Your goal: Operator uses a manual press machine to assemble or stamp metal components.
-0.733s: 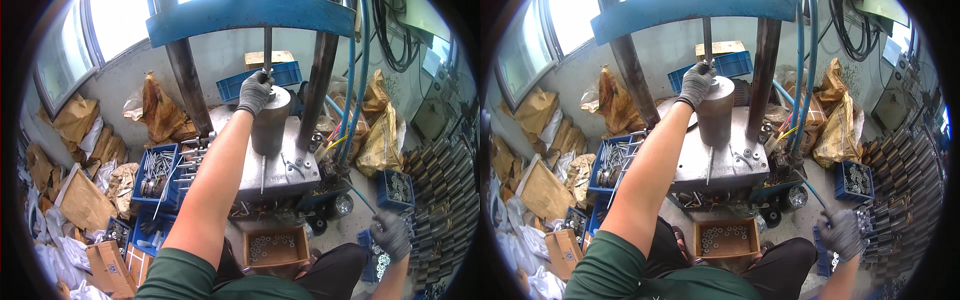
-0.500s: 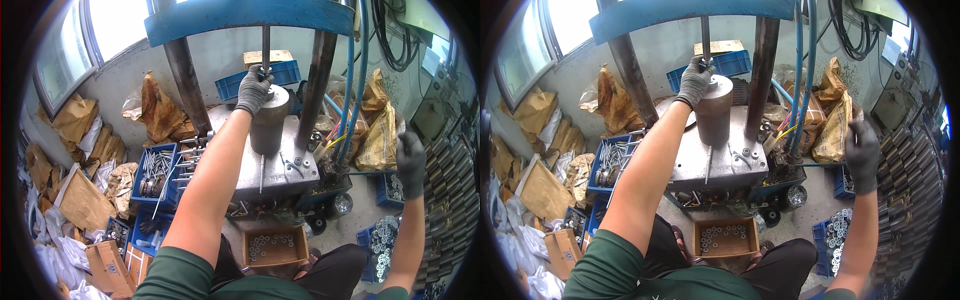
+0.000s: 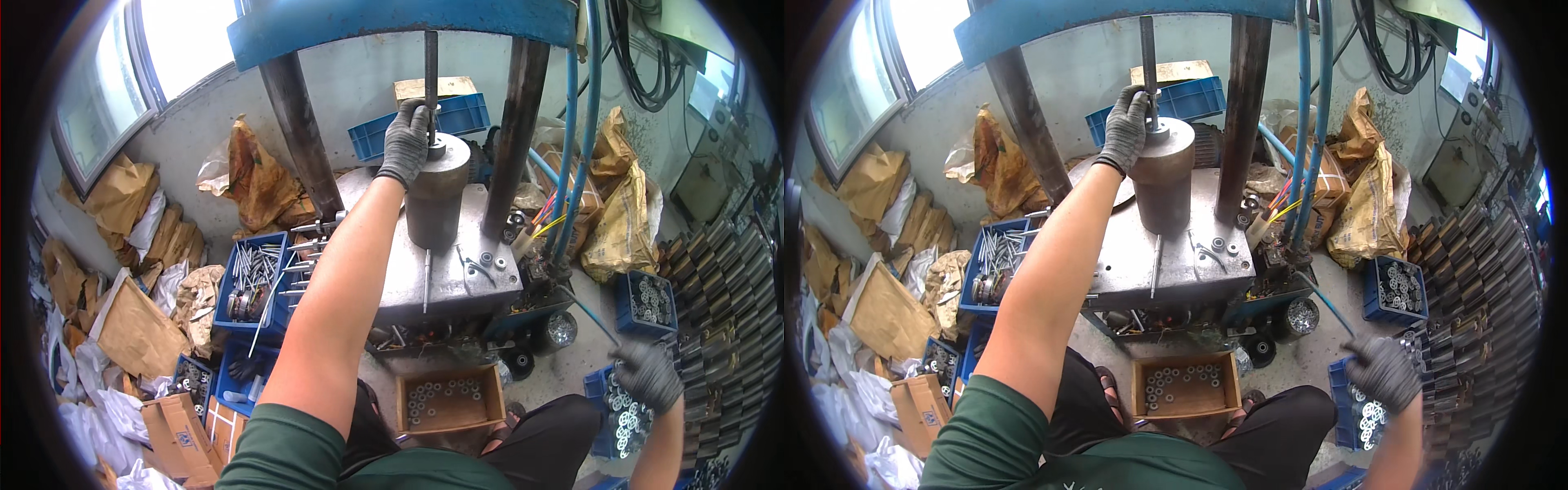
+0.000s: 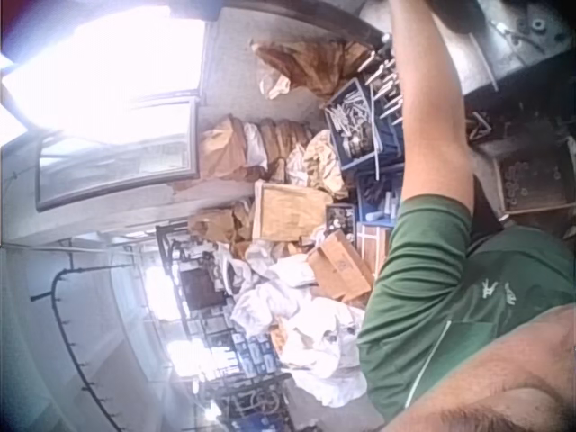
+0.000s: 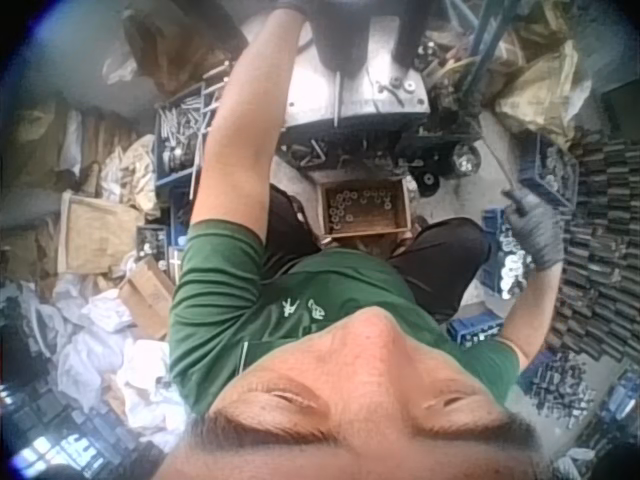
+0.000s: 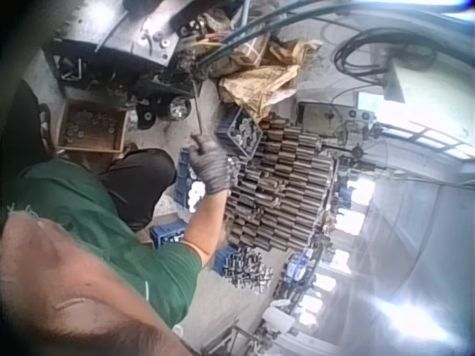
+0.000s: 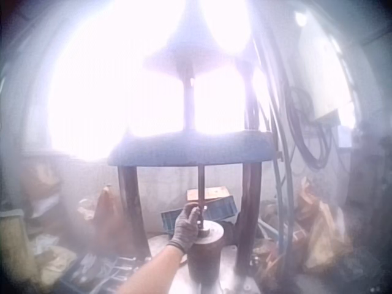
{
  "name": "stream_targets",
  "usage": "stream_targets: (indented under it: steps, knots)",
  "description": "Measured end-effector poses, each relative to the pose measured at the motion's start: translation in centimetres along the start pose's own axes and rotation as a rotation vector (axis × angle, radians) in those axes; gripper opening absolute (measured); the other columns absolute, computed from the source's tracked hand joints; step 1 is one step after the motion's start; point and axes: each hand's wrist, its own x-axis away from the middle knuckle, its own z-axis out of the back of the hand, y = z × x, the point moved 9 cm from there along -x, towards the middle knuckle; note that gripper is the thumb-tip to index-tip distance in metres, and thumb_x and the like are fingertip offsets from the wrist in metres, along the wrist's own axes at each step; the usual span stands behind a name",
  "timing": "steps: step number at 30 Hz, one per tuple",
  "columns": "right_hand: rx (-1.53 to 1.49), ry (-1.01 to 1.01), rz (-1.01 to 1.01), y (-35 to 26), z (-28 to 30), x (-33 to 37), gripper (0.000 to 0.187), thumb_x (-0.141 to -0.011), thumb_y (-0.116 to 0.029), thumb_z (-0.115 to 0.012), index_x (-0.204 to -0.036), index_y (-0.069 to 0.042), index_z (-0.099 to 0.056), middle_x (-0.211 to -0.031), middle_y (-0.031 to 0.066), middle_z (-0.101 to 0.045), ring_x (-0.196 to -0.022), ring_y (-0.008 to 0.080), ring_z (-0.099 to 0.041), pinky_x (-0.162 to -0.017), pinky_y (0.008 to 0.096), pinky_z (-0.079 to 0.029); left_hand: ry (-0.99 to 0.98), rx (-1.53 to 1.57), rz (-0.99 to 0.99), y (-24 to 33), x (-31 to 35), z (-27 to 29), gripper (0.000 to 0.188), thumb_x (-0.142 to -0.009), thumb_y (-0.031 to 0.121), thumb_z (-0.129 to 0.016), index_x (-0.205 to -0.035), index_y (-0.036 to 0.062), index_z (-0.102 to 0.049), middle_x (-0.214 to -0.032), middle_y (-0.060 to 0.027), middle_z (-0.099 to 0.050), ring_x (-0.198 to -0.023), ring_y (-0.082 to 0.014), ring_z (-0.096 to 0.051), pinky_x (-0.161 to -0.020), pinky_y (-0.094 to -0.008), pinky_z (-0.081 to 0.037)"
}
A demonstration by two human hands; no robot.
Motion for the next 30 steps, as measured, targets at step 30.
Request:
stream_targets:
  steps: [30]
  knots:
    - [0.199,-0.326,-0.035,-1.1,-4.0,1.7,0.024,-0.083,-0.02,-0.066,-0.101,-0.006,-0.076,-0.091,0.0195,-0.072,-0.084,0.0396,-0.07,-0.077,0.0483,-0.057,-0.11,0.022,0.139,-0.8,-0.1,-0.6,0.023,-0.105,0.022,-0.057,-0.112,0.0033,-0.069,-0.087,-0.0055,-0.07,-0.08,-0.0128,-0.067,-0.076,-0.0275,-0.056]
